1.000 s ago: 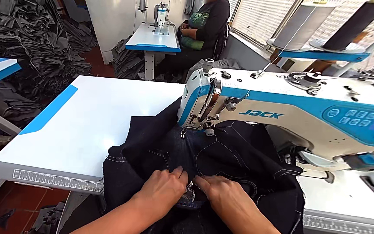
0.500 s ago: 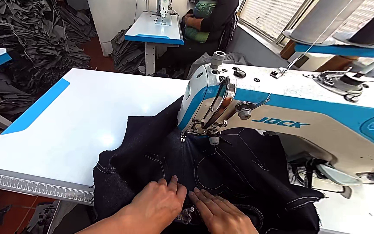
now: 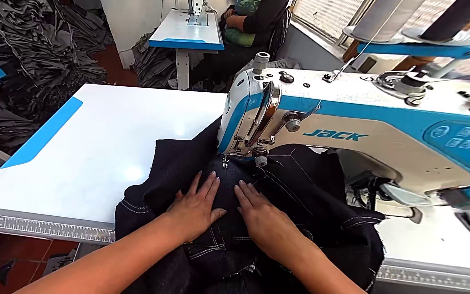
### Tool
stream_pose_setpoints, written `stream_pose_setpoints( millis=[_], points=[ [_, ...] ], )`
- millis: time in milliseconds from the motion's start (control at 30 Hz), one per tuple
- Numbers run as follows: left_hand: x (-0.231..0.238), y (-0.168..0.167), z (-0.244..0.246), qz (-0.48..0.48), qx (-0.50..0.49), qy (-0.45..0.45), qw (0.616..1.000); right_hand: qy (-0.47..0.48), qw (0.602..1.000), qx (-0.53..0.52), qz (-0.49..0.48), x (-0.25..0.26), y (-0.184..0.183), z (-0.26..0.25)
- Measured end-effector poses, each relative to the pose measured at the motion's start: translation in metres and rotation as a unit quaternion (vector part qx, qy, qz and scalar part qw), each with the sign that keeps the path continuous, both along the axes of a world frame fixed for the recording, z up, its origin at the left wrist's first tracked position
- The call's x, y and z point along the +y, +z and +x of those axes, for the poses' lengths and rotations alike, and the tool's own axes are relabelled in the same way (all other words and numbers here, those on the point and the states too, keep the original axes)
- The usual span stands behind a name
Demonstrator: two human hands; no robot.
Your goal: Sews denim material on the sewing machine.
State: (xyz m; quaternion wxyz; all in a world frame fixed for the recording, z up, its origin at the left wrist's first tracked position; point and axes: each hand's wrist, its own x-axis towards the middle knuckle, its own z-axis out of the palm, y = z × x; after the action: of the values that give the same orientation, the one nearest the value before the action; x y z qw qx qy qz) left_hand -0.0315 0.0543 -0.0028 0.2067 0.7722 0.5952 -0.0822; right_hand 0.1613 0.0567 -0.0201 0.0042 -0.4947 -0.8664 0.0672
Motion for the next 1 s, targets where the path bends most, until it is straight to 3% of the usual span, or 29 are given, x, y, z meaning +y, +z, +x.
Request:
stream_pose_setpoints(
  millis=[600, 1000],
  points=[
    [0.005, 0.008, -0.001, -0.016, 0.022, -0.037, 0.999, 0.011, 0.999, 0.007, 0.029, 0.002, -0.003, 0.002],
    [0.039, 0.013, -0.007, -0.031, 0.011, -0.044, 0.998, 0.031, 0.998, 0.022, 0.059, 0.033, -0.008, -0.002]
  ],
)
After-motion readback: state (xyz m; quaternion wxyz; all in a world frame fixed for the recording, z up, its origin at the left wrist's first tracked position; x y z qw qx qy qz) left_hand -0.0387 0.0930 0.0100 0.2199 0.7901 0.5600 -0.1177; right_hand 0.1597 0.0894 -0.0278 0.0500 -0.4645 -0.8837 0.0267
